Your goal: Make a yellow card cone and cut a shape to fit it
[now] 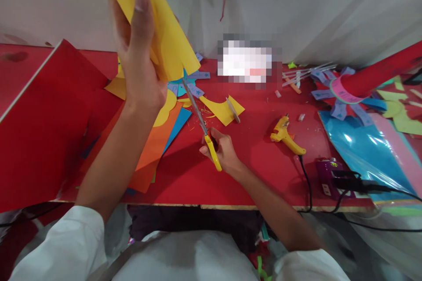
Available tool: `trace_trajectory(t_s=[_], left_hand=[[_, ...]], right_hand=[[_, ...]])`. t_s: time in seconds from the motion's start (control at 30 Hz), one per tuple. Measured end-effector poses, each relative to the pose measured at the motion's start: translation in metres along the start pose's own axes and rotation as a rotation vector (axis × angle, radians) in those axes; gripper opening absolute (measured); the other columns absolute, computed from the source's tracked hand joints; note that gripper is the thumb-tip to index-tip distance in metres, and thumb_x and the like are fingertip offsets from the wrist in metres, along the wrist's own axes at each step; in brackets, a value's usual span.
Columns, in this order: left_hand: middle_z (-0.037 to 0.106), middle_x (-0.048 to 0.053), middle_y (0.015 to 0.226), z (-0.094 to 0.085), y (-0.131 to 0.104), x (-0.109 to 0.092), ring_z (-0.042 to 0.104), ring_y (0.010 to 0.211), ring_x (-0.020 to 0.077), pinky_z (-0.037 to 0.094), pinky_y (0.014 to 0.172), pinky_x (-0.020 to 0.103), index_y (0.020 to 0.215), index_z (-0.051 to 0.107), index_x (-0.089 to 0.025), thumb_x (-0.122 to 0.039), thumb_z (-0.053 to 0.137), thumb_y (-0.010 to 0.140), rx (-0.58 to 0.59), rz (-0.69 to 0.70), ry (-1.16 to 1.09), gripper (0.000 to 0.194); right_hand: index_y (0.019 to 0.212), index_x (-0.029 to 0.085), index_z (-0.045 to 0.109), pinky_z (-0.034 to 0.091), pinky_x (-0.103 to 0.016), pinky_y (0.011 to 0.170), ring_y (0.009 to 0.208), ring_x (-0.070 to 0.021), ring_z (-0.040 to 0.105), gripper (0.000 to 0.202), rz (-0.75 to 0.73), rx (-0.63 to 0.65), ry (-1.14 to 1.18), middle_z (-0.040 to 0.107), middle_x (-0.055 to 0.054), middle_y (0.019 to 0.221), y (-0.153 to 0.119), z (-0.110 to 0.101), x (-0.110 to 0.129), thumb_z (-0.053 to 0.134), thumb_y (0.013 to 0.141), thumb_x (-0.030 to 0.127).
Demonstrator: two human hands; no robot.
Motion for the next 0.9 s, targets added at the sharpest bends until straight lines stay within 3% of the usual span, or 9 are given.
trace_trajectory(t_s=[0.07,0.1,0.23,0.43,0.57,0.67,0.77,0.9], left_hand=[[0.070,-0.003,0.110,0.000,0.000,0.000,0.072,0.113,0.0167,0.063,0.104,0.027,0.097,0.068,-0.032,-0.022,0.070,0.107,0.058,0.237,-0.009,0.014],[0.069,-0.003,0.111,0.000,-0.002,0.001,0.072,0.114,0.0173,0.062,0.107,0.028,0.094,0.068,-0.032,-0.022,0.069,0.107,0.053,0.274,-0.022,0.016],[0.069,-0.003,0.119,0.004,-0.013,0.001,0.070,0.126,0.0166,0.057,0.116,0.029,0.088,0.065,-0.031,-0.021,0.064,0.108,-0.006,0.252,-0.050,0.022],[0.071,-0.002,0.102,0.005,0.003,0.015,0.068,0.127,0.0153,0.058,0.098,0.023,0.099,0.068,-0.032,-0.022,0.057,0.114,-0.008,0.339,-0.021,0.021],[0.071,-0.005,0.096,-0.003,0.011,0.023,0.069,0.112,0.0126,0.059,0.094,0.023,0.099,0.072,-0.032,-0.017,0.069,0.108,0.113,0.482,-0.011,0.017],[0.070,-0.003,0.110,-0.006,0.005,0.023,0.067,0.123,0.0161,0.058,0.108,0.028,0.108,0.075,-0.033,-0.034,0.077,0.104,0.239,0.479,-0.002,0.005],[0.067,-0.001,0.117,-0.007,-0.004,0.021,0.064,0.130,0.0192,0.055,0.116,0.032,0.111,0.076,-0.034,-0.042,0.079,0.102,0.264,0.473,0.010,0.012],[0.066,-0.001,0.118,-0.006,-0.006,0.022,0.064,0.122,0.0190,0.057,0.110,0.032,0.110,0.076,-0.037,-0.042,0.077,0.104,0.254,0.473,0.031,0.008]], right_hand=[[0.083,0.023,0.059,0.033,-0.030,0.054,0.059,-0.0133,0.043,0.069,-0.003,0.004,0.011,0.051,0.003,0.068,0.000,0.000,0.001,0.073,0.079,0.091],[0.084,0.023,0.059,0.033,-0.030,0.054,0.059,-0.0131,0.042,0.071,-0.005,0.010,0.019,0.051,0.003,0.068,0.000,0.001,0.002,0.072,0.078,0.093],[0.086,0.023,0.059,0.035,-0.029,0.054,0.059,-0.0121,0.041,0.074,-0.010,0.033,0.041,0.051,0.003,0.070,0.001,0.002,0.004,0.071,0.076,0.095],[0.083,0.024,0.058,0.034,-0.030,0.055,0.060,-0.0135,0.042,0.075,-0.030,-0.015,0.016,0.052,0.002,0.070,0.001,0.001,0.002,0.066,0.079,0.097],[0.082,0.024,0.057,0.033,-0.031,0.055,0.060,-0.0136,0.041,0.075,-0.041,-0.036,0.009,0.051,0.002,0.070,0.001,0.001,-0.001,0.063,0.081,0.099],[0.081,0.023,0.057,0.032,-0.030,0.055,0.059,-0.0129,0.040,0.074,-0.040,-0.047,0.007,0.051,0.003,0.069,0.002,0.001,-0.001,0.065,0.081,0.097],[0.080,0.023,0.056,0.032,-0.030,0.055,0.059,-0.0127,0.040,0.072,-0.035,-0.052,0.003,0.051,0.003,0.069,0.002,0.001,0.001,0.067,0.082,0.094],[0.079,0.023,0.056,0.031,-0.030,0.053,0.059,-0.0124,0.040,0.069,-0.021,-0.047,0.012,0.049,0.003,0.068,0.002,0.001,0.004,0.071,0.082,0.091]])
Point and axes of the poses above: each hand's wrist, its own y-axis towards the middle knuckle, its own z-axis out of the palm, x = y × z, the point moved 3 cm from there along y, towards the middle knuckle
